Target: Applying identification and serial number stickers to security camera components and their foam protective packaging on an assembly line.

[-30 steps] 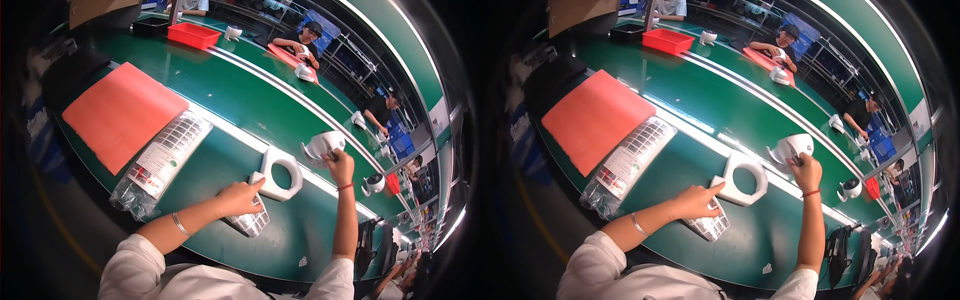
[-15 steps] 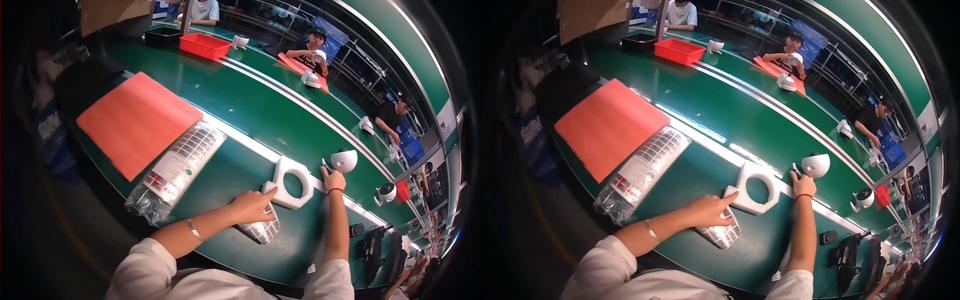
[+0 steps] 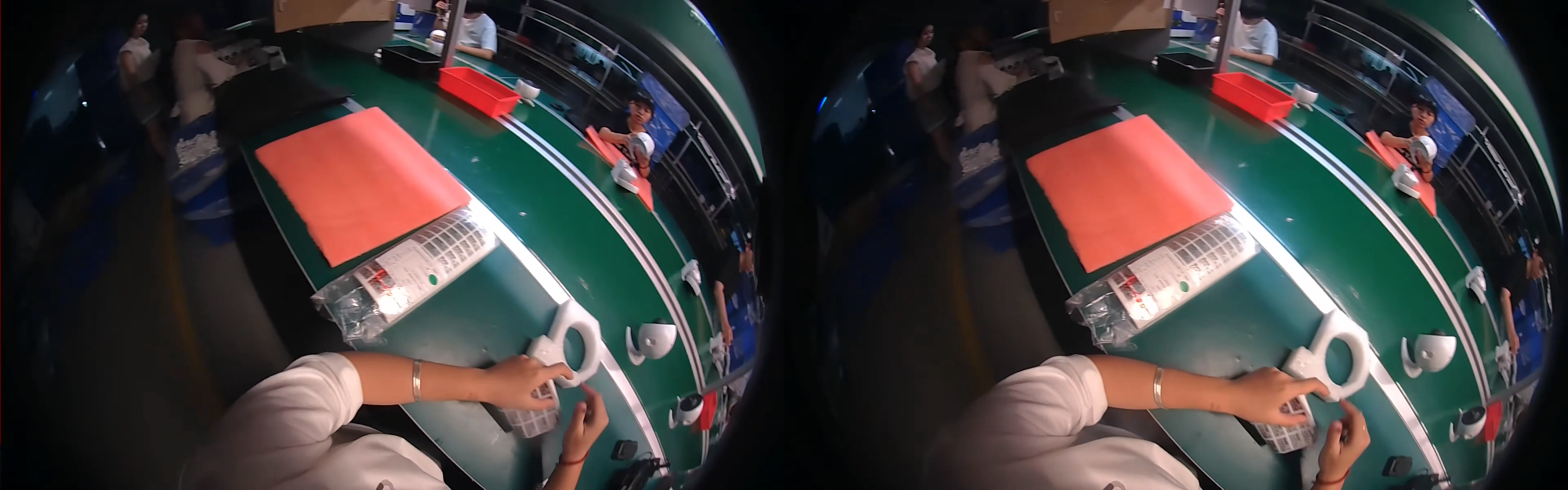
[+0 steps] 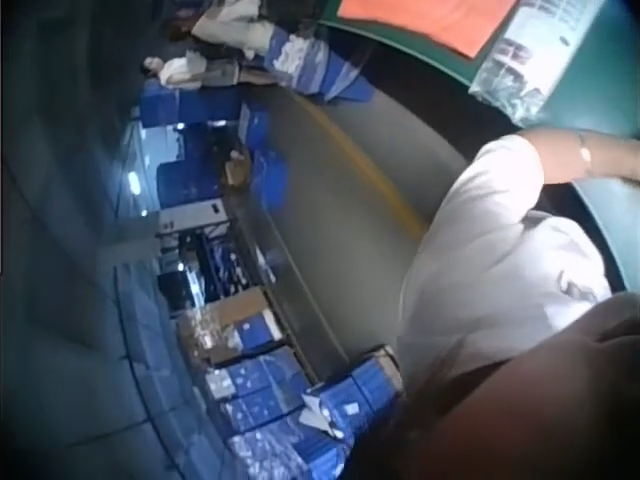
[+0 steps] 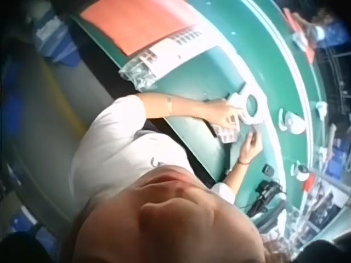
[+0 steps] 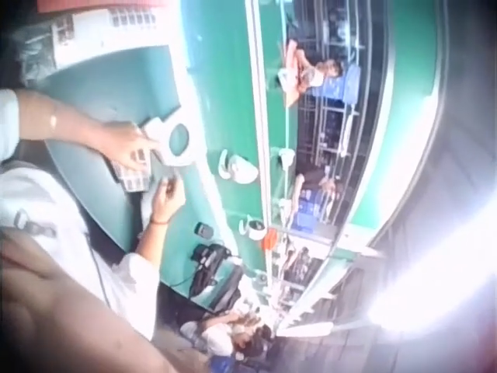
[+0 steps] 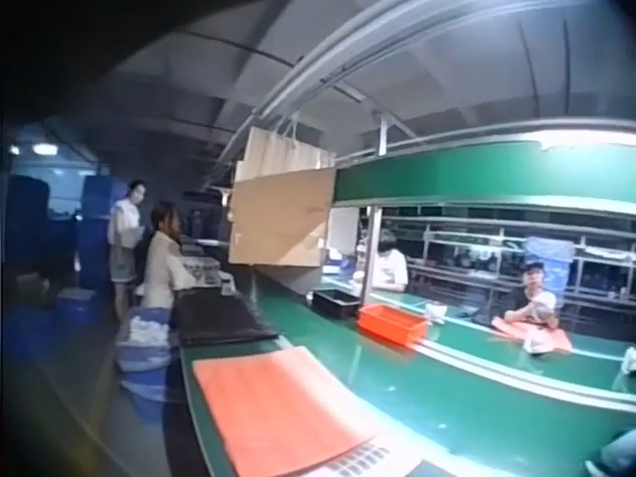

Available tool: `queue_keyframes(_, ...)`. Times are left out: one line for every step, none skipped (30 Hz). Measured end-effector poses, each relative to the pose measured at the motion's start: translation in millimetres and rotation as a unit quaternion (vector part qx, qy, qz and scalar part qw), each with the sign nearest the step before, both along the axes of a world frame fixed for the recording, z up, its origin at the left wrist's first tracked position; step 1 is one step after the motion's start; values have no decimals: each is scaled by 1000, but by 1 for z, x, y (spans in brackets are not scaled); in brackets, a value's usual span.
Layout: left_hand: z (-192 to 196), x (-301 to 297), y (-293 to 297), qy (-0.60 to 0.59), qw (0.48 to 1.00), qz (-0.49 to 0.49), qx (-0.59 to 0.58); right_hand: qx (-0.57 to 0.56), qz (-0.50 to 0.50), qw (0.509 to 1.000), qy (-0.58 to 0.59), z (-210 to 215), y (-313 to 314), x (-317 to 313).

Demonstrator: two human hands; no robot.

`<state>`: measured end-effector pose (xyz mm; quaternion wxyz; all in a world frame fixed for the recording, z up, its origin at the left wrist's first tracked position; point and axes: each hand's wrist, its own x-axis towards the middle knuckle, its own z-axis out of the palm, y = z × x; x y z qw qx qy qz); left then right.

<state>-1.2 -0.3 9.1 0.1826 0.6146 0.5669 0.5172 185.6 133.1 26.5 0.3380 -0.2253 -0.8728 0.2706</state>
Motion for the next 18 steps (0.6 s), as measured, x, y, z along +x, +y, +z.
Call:
queue_keyframes(-2,4,0,-14,1000,10,25,50,16,998,-23,0,-3,6)
queue_keyframes(-1,8,-1,-28,998,17,49,100,28,994,-46,0,-6,11)
queue_keyframes(0,8,-3,-39,998,8,47,135,29,990,-39,0,-8,10)
queue_keyframes(0,9,-2,-36,998,11,40,129,32,991,-36,-3,-8,10)
queue_keyframes(-1,11,-1,-52,997,8,58,138,34,990,-19,-6,-8,10)
queue_keyframes(-2,12,0,-67,995,4,76,148,35,988,-3,-9,-9,10)
queue_keyframes(-2,11,1,-65,995,7,73,144,38,989,0,-9,-8,12)
queue_keyframes(-2,11,0,-79,995,-5,67,141,33,989,-15,-8,-8,14)
queue_keyframes(-2,10,-1,-93,994,-17,62,139,28,990,-30,-9,-8,15)
queue_keyframes(-2,10,-1,-92,994,-14,61,139,37,989,-18,-8,-9,14)
queue_keyframes(-1,10,-2,-78,994,-11,74,139,47,989,-7,-7,-13,13)
queue_keyframes(-1,10,-2,-63,994,-7,86,158,70,985,27,-5,-16,9)
queue_keyframes(-2,9,-2,-62,994,-5,86,157,72,985,28,-1,-18,8)
queue_keyframes(-4,8,-2,-66,993,-4,94,186,69,980,14,2,-19,8)
queue_keyframes(-6,7,-1,-71,992,-4,102,216,66,974,0,4,-19,8)
queue_keyframes(-5,5,-2,-70,992,-4,101,218,70,973,11,-1,-19,9)
queue_keyframes(-4,3,-3,-67,997,-17,44,223,82,971,14,-4,-20,8)
queue_keyframes(-3,2,-3,-64,997,-30,-13,228,95,969,17,-7,-20,8)
